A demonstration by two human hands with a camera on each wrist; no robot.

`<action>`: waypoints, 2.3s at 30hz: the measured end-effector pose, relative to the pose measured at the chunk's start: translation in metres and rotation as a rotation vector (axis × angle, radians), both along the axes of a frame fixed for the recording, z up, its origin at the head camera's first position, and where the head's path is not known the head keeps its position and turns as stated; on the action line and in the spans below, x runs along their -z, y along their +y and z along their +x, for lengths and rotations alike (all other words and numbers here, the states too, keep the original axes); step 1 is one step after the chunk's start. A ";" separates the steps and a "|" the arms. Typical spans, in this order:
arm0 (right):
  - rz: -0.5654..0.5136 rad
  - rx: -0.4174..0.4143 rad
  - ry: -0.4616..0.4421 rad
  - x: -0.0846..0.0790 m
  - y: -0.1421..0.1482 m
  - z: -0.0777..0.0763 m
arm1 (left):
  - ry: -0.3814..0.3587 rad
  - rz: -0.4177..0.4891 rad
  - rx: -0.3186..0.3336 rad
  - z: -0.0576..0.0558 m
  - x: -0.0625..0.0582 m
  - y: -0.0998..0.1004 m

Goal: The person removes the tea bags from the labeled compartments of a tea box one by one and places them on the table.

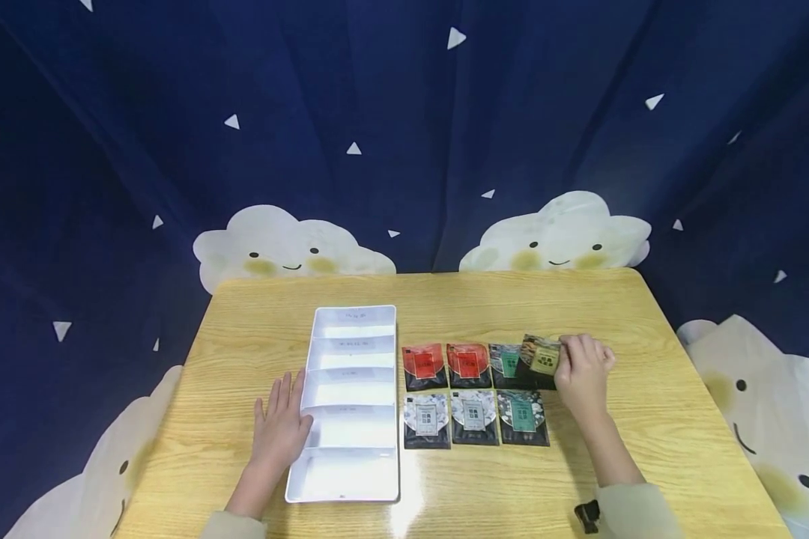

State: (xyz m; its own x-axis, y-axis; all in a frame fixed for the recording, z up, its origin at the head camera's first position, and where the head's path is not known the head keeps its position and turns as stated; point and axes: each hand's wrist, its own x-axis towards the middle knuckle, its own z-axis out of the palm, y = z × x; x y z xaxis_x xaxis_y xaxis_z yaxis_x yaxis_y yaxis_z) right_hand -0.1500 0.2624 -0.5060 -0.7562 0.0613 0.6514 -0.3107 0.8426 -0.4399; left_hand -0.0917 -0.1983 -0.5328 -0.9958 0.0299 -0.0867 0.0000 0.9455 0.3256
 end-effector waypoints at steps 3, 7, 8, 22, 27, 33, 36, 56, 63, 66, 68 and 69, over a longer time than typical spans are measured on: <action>0.015 0.039 -0.095 0.005 0.017 0.010 | -0.003 0.006 0.000 0.000 0.000 -0.001; 0.054 0.068 -0.257 0.012 0.034 0.024 | -0.009 0.003 0.006 0.001 0.000 -0.001; 0.068 0.069 -0.296 0.014 0.038 0.026 | -0.010 0.003 0.006 0.001 -0.001 -0.001; 0.203 0.069 -0.554 0.064 0.066 0.046 | -0.018 0.007 0.000 0.000 0.000 0.000; 0.229 0.094 -0.566 0.081 0.064 0.049 | -0.018 0.011 -0.006 0.001 0.000 0.000; 0.236 0.129 -0.583 0.088 0.060 0.051 | -0.013 0.008 -0.005 0.002 -0.002 0.000; 0.243 0.139 -0.595 0.091 0.059 0.052 | -0.011 0.005 -0.005 0.002 -0.002 0.000; 0.173 0.243 -0.569 0.100 0.053 0.053 | -0.002 -0.001 -0.003 0.000 0.001 -0.001; 0.097 0.254 -0.534 0.099 0.052 0.054 | -0.011 0.004 -0.010 0.000 0.003 -0.001; 0.064 0.253 -0.529 0.098 0.054 0.054 | -0.014 0.007 -0.015 -0.001 0.004 0.000; 0.027 0.261 -0.530 0.097 0.055 0.054 | -0.013 0.005 -0.014 -0.001 0.004 0.000; 0.002 0.268 -0.531 0.096 0.056 0.054 | -0.014 0.005 -0.013 -0.001 0.004 0.001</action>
State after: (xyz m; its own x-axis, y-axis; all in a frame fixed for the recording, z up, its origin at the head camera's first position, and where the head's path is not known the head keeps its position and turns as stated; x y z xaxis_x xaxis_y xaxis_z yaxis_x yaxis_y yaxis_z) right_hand -0.0958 0.3179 -0.6020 -0.9369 0.2945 0.1884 0.1754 0.8621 -0.4753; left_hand -0.0931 -0.1977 -0.5366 -0.9948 0.0172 -0.1008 -0.0171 0.9437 0.3303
